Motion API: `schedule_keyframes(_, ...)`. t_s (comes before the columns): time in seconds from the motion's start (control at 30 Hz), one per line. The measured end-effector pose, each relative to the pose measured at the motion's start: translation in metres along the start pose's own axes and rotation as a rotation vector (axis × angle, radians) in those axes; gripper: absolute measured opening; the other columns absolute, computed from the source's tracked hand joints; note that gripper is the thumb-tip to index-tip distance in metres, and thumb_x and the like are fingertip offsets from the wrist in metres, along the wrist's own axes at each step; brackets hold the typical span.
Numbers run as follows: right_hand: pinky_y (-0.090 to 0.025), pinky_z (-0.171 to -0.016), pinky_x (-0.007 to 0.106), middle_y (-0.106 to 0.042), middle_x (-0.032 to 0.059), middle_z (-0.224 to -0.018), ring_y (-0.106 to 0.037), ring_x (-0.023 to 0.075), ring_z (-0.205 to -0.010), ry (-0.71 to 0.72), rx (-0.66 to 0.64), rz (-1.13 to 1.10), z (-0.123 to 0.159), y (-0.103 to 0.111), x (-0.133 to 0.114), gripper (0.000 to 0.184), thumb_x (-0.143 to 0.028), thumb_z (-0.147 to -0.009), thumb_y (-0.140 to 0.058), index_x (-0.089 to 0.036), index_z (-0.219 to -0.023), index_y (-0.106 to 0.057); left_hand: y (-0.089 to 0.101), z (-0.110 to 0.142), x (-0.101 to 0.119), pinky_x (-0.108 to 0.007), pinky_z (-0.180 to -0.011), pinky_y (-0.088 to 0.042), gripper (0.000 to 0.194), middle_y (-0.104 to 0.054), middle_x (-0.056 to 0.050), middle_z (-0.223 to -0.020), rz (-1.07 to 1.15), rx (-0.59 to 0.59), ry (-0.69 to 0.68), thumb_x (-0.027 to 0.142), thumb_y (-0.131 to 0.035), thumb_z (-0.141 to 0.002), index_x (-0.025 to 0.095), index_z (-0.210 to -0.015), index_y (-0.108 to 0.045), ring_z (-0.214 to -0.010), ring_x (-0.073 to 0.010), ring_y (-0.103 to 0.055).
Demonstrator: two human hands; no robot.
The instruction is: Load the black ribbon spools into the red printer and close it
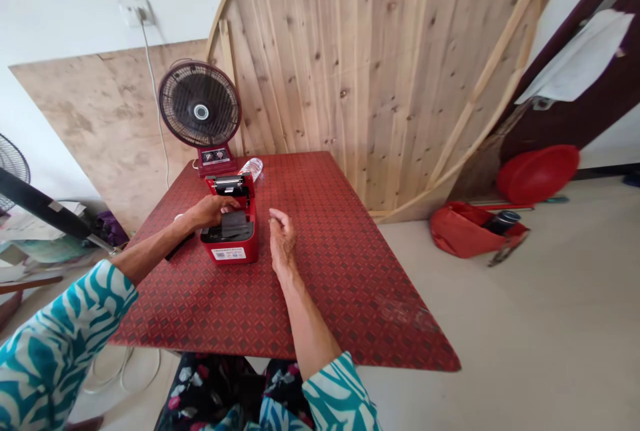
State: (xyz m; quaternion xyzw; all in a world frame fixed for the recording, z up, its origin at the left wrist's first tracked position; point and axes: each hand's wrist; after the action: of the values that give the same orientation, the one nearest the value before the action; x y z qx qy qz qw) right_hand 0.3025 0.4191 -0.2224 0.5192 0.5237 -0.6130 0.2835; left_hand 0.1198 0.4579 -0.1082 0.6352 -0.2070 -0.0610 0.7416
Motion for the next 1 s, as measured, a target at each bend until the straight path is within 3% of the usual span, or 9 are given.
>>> schedule_keyframes(0.2,-0.05,-0.097,0.04,-0.07,0.0073,-0.112,-0.065,0.0203,-0.102,0.0,-0.033,0.036,-0.002,0.004,0.008,0.038,-0.041,-0.074,-0.056,-0.021,-0.104,-0.068,-0.001,-0.017,-0.003,-0.029,-0.094,-0.05,0.049,-0.074,-0.006,-0.108,-0.12,-0.134,0.022,0.009,-0.068,-0.068,0.021,-0.116,-0.071,-0.106,-0.0242,-0.068)
schedule_keyframes(0.27,-0.048,-0.099,0.041,-0.071,0.007,-0.111,-0.065,0.0202,-0.101,-0.005,-0.017,0.04,-0.002,0.005,0.011,0.039,-0.042,-0.073,-0.056,-0.021,-0.103,-0.068,-0.002,-0.018,-0.009,-0.028,-0.091,-0.052,0.049,-0.075,-0.006,-0.107,-0.053,-0.138,-0.028,0.01,-0.067,-0.066,0.021,-0.114,-0.071,-0.104,-0.0235,-0.069)
schedule_keyframes(0.37,-0.046,-0.103,0.043,-0.07,0.0065,-0.111,-0.064,0.0213,-0.102,-0.01,-0.004,0.06,-0.002,0.005,0.017,0.04,-0.045,-0.072,-0.056,-0.021,-0.102,-0.069,-0.006,-0.01,-0.018,-0.027,-0.085,-0.054,0.044,-0.075,-0.005,-0.1,0.245,-0.001,-0.127,0.009,-0.062,-0.065,0.019,-0.107,-0.071,-0.096,-0.0203,-0.071)
schedule_keyframes(0.43,-0.043,-0.105,0.045,-0.07,0.0059,-0.111,-0.063,0.0221,-0.104,-0.015,-0.025,0.093,-0.002,0.005,0.023,0.039,-0.045,-0.073,-0.055,-0.022,-0.102,-0.069,-0.009,0.001,-0.022,-0.029,-0.084,-0.055,0.036,-0.075,-0.006,-0.097,0.415,0.137,-0.149,0.016,-0.067,-0.066,0.017,-0.101,-0.07,-0.093,-0.0203,-0.071)
schedule_keyframes(0.53,-0.043,-0.105,0.046,-0.069,0.0064,-0.11,-0.062,0.0233,-0.105,-0.011,-0.054,0.134,-0.002,0.007,0.032,0.04,-0.045,-0.072,-0.053,-0.022,-0.1,-0.069,-0.01,0.023,-0.018,-0.032,-0.085,-0.054,0.033,-0.074,-0.005,-0.095,0.484,0.311,-0.157,0.033,-0.074,-0.071,0.018,-0.099,-0.069,-0.09,-0.0196,-0.07)
schedule_keyframes(0.73,-0.045,-0.102,0.043,-0.07,0.0062,-0.101,-0.062,0.0226,-0.102,0.086,-0.098,0.258,0.0,0.01,0.033,0.033,-0.041,-0.074,-0.054,-0.021,-0.094,-0.07,0.001,0.044,-0.002,-0.028,-0.079,-0.049,0.006,-0.068,-0.003,-0.087,0.314,0.543,-0.291,0.023,-0.068,-0.082,0.018,-0.082,-0.069,-0.082,-0.0142,-0.064)
schedule_keyframes(0.87,-0.046,-0.099,0.042,-0.07,0.006,-0.098,-0.062,0.0222,-0.099,0.095,-0.11,0.293,0.001,0.01,0.03,0.028,-0.038,-0.076,-0.054,-0.021,-0.092,-0.07,-0.002,0.056,0.006,-0.03,-0.079,-0.044,0.006,-0.069,-0.004,-0.087,0.115,0.541,-0.358,0.025,-0.069,-0.085,0.02,-0.084,-0.073,-0.084,-0.0164,-0.061)
schedule_keyframes(1.0,-0.046,-0.098,0.041,-0.07,0.0061,-0.097,-0.062,0.0219,-0.098,0.107,-0.121,0.285,0.001,0.008,0.03,0.028,-0.037,-0.076,-0.053,-0.021,-0.09,-0.071,-0.022,0.081,0.013,-0.031,-0.074,-0.039,0.014,-0.069,-0.004,-0.089,-0.03,0.568,-0.406,0.03,-0.063,-0.092,0.022,-0.091,-0.074,-0.083,-0.0169,-0.058)
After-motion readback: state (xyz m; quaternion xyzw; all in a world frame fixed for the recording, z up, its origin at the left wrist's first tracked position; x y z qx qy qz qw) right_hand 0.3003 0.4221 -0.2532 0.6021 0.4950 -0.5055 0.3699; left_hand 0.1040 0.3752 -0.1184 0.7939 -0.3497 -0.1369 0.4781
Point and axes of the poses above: each hand's wrist, its own z-axis away from the middle knuckle, its own y-axis out of the back of the hand, x = y × z
